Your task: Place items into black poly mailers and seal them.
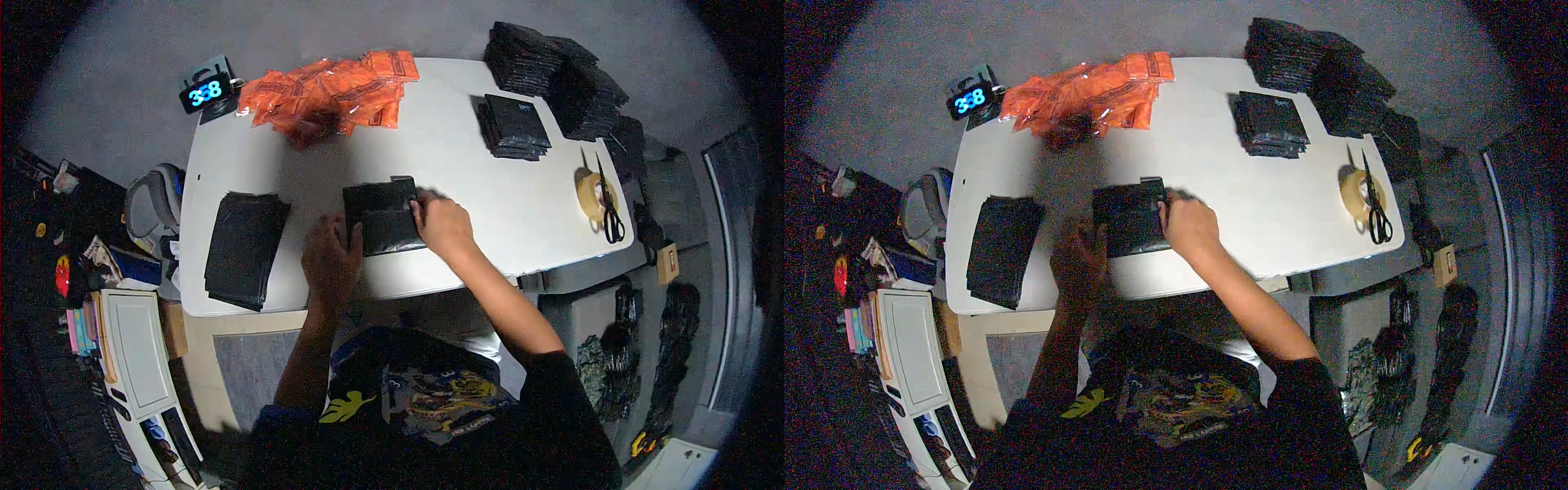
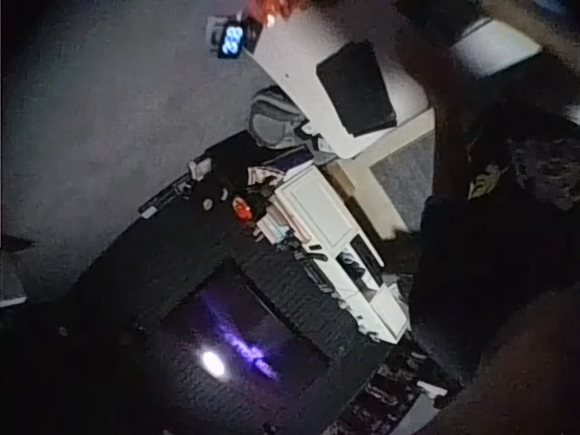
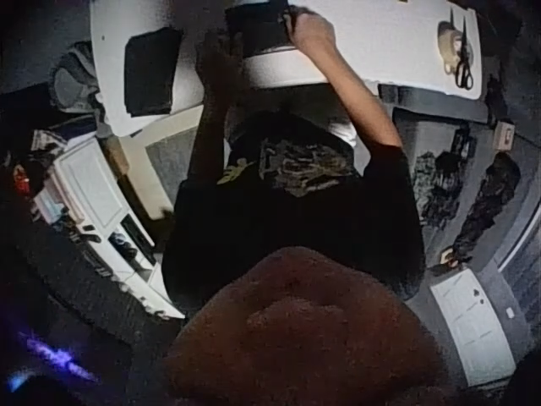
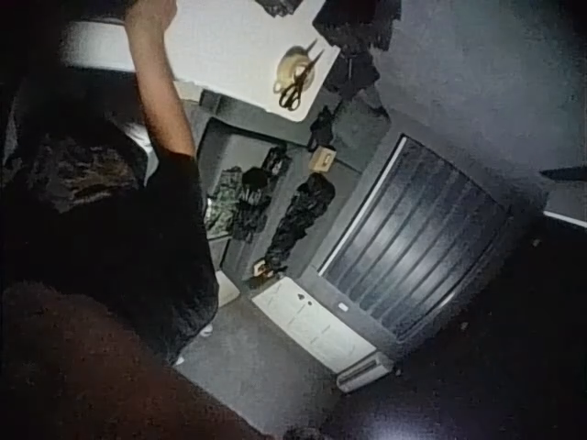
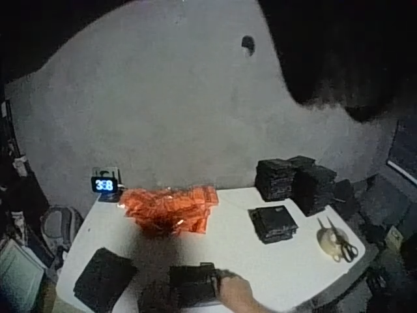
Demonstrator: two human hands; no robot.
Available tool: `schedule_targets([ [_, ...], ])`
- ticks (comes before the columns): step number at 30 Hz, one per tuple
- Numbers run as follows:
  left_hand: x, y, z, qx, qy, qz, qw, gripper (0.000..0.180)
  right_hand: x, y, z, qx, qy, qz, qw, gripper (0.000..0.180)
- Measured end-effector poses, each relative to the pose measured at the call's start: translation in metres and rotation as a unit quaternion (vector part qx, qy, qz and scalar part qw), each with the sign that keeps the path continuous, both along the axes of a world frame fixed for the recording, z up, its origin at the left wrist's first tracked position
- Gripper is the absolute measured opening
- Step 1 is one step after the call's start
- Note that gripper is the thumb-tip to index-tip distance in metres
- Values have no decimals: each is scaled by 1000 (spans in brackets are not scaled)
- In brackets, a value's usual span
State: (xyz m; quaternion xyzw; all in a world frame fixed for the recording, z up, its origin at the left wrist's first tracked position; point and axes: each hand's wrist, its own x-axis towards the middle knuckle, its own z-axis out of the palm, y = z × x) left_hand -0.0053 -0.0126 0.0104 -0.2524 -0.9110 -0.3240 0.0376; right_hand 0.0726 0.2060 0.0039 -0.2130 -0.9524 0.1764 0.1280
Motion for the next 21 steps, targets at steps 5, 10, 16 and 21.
schedule_targets([
  [5, 10, 12, 1, 14, 122, -121, 985, 41, 0, -5, 16, -16, -75, -12, 997, 32],
  [10, 15, 24, -11, -53, 138, -166, 975, 56, -1, -4, 17, -17, -64, -4, 998, 32],
  [16, 18, 24, -18, -129, 129, -146, 972, 61, 7, -14, 36, -72, -11, 0, 997, 44],
  [21, 20, 28, -19, -110, 102, -139, 979, 65, -3, -17, 31, 8, 103, 159, 982, 64],
])
